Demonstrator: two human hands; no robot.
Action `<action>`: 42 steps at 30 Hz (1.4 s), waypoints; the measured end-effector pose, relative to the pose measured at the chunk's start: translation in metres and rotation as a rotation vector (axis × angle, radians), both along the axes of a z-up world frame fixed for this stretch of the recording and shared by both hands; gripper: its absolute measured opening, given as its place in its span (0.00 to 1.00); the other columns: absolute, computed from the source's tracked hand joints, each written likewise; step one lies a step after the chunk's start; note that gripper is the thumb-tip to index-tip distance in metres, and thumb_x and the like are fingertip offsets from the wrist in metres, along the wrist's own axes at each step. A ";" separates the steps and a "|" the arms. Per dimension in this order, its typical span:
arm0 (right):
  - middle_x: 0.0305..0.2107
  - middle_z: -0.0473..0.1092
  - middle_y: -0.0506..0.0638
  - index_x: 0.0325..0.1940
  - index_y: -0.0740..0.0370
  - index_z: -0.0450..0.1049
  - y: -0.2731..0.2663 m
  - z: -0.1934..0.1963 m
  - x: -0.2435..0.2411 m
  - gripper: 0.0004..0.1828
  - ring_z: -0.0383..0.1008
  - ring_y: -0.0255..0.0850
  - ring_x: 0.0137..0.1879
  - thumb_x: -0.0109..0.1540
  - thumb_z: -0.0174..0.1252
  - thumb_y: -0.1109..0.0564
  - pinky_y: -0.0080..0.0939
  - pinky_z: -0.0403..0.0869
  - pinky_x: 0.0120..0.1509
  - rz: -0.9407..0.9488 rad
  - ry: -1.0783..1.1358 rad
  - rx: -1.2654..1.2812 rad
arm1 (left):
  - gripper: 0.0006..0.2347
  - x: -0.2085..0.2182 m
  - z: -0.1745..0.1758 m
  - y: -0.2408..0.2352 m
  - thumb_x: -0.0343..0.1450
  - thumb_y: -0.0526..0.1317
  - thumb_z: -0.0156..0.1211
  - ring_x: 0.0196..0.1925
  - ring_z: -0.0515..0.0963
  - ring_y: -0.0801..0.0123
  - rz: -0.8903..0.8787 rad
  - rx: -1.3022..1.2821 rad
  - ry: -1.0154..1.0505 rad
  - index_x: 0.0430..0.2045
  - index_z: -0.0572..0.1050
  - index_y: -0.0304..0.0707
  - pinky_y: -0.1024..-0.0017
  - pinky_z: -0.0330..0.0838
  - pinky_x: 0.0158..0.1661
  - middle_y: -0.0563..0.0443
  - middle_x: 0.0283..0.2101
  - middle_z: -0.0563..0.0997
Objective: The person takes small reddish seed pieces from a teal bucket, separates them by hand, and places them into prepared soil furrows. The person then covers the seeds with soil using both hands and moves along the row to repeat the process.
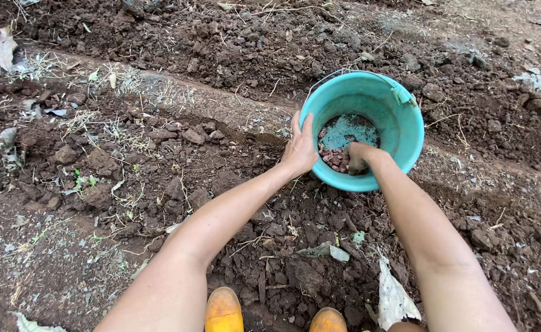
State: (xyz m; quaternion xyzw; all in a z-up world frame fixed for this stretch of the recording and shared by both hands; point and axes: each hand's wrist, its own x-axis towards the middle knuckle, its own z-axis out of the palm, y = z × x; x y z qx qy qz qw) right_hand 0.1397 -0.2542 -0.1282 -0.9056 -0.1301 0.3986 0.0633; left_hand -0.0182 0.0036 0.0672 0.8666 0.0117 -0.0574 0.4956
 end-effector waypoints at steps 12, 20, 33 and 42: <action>0.38 0.88 0.59 0.34 0.50 0.92 0.014 0.037 -0.008 0.06 0.90 0.65 0.56 0.57 0.77 0.62 0.66 0.86 0.59 0.051 -0.128 0.066 | 0.42 0.018 -0.021 0.013 0.66 0.20 0.63 0.64 0.86 0.15 -0.008 0.071 -0.052 0.84 0.62 0.27 0.30 0.85 0.62 0.20 0.84 0.55; 0.49 0.90 0.56 0.47 0.45 0.95 0.026 0.112 -0.036 0.14 0.89 0.61 0.65 0.59 0.74 0.56 0.63 0.86 0.70 0.073 -0.272 0.102 | 0.43 0.006 -0.002 0.019 0.69 0.20 0.62 0.69 0.83 0.13 -0.006 0.020 -0.040 0.87 0.61 0.33 0.33 0.86 0.64 0.18 0.83 0.53; 0.66 0.84 0.58 0.59 0.60 0.90 0.028 0.219 -0.079 0.16 0.84 0.55 0.70 0.67 0.74 0.68 0.67 0.74 0.89 -0.195 -0.177 0.376 | 0.48 0.028 -0.035 0.016 0.82 0.34 0.71 0.96 0.36 0.34 0.132 0.127 0.035 0.92 0.36 0.44 0.34 0.41 0.89 0.28 0.94 0.29; 0.44 0.85 0.56 0.56 0.66 0.88 0.036 0.307 -0.128 0.12 0.87 0.43 0.46 0.68 0.77 0.67 0.41 0.95 0.56 -0.507 -0.096 0.834 | 0.29 0.012 0.032 -0.018 0.86 0.50 0.54 0.87 0.71 0.47 -0.014 -0.282 0.068 0.85 0.62 0.39 0.44 0.63 0.82 0.34 0.85 0.71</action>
